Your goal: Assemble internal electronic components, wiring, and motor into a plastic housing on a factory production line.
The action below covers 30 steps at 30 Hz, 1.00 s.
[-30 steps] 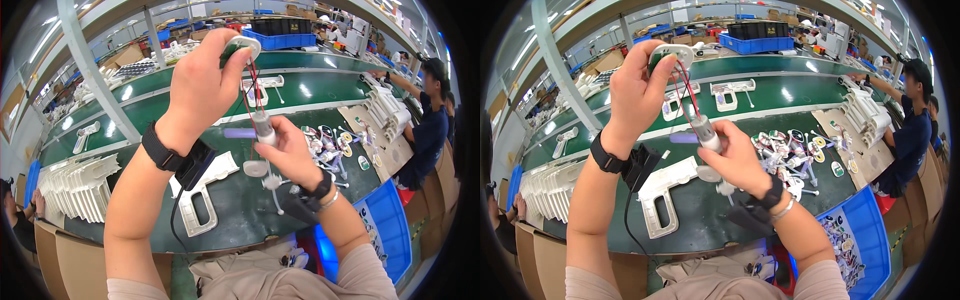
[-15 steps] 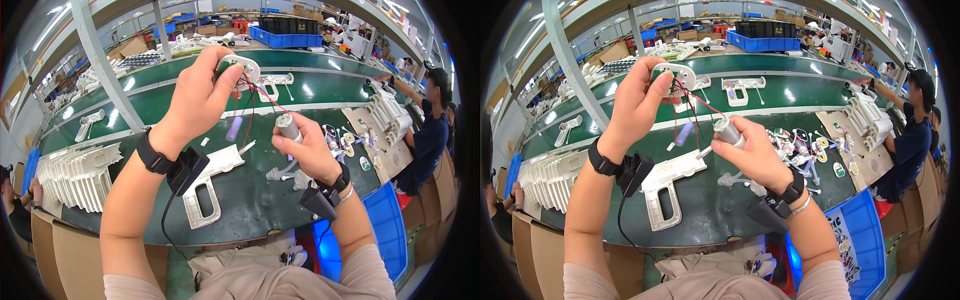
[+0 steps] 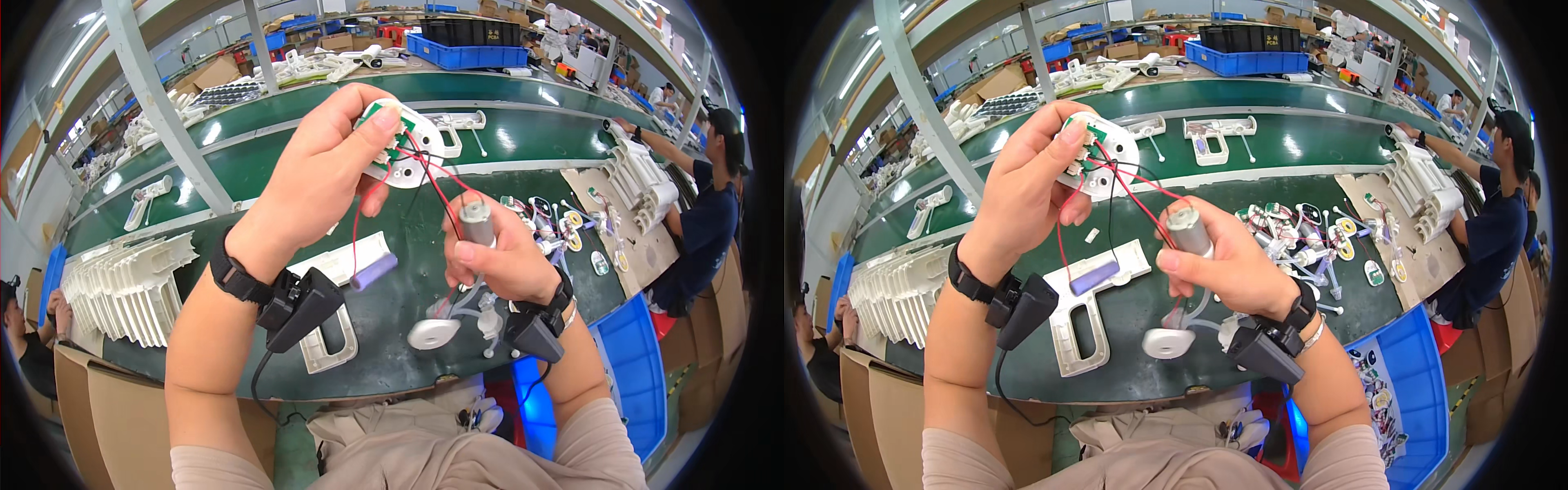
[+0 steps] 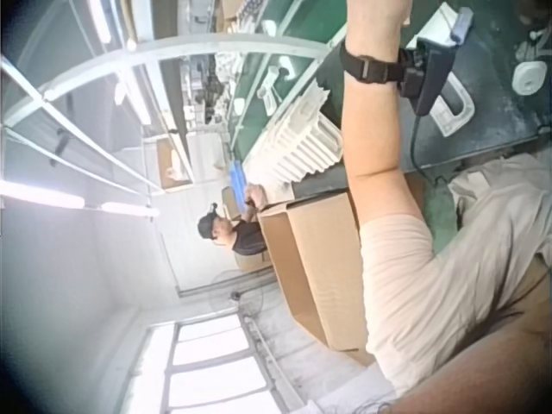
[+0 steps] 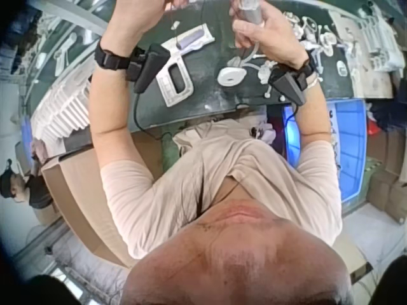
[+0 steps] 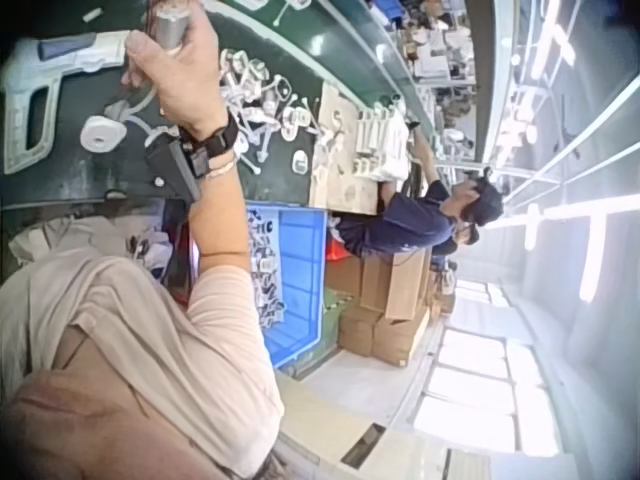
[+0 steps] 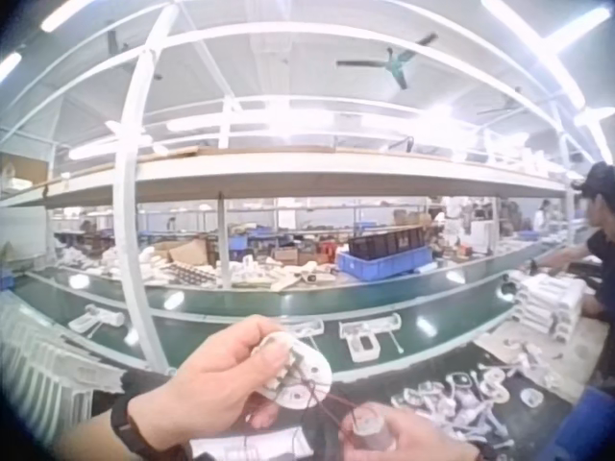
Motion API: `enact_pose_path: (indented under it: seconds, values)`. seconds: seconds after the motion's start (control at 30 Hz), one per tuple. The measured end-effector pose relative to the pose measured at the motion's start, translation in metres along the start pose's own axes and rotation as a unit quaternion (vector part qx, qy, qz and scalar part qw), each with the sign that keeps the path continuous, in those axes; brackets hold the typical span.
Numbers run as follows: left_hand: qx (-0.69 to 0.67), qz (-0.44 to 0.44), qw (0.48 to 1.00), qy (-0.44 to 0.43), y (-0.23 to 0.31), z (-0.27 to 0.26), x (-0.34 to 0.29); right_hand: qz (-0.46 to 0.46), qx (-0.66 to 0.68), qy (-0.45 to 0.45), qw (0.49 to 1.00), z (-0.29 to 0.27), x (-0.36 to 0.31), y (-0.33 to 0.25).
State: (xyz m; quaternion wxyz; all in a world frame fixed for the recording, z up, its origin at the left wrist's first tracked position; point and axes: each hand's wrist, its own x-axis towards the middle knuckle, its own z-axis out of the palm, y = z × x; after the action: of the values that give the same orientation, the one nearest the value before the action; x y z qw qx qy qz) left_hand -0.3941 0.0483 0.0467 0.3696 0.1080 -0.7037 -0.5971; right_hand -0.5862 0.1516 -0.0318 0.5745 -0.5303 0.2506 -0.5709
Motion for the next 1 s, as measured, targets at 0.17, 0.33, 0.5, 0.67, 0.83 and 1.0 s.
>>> enact_pose_path:
  seconds: [0.17, 0.33, 0.5, 0.67, 0.83, 1.0]
  values:
    - [0.161, -0.005, 0.987, -0.007, 0.002, -0.008, -0.003, 0.05, -0.274, -0.016, 0.96, -0.008, -0.005, -0.017]
    - [0.537, 0.332, 0.775, -0.018, -0.009, -0.027, -0.02, 0.079, -0.419, -0.087, 0.9, 0.004, -0.01, -0.048]
    - [0.405, 0.181, 0.896, 0.007, -0.019, -0.039, -0.059, 0.132, -0.456, -0.181, 0.861, 0.02, 0.005, -0.055]
    - [0.308, 0.172, 0.935, 0.036, -0.022, -0.045, -0.101, 0.025, -0.522, -0.29, 0.801, 0.029, 0.028, -0.054]
    - [0.254, -0.06, 0.948, 0.181, -0.099, -0.073, -0.137, 0.082, -0.562, -0.263, 0.78, 0.003, 0.078, 0.036]
    - [0.489, -0.055, 0.851, 0.182, -0.144, -0.093, -0.163, 0.097, -0.662, -0.228, 0.707, 0.003, 0.091, 0.12]
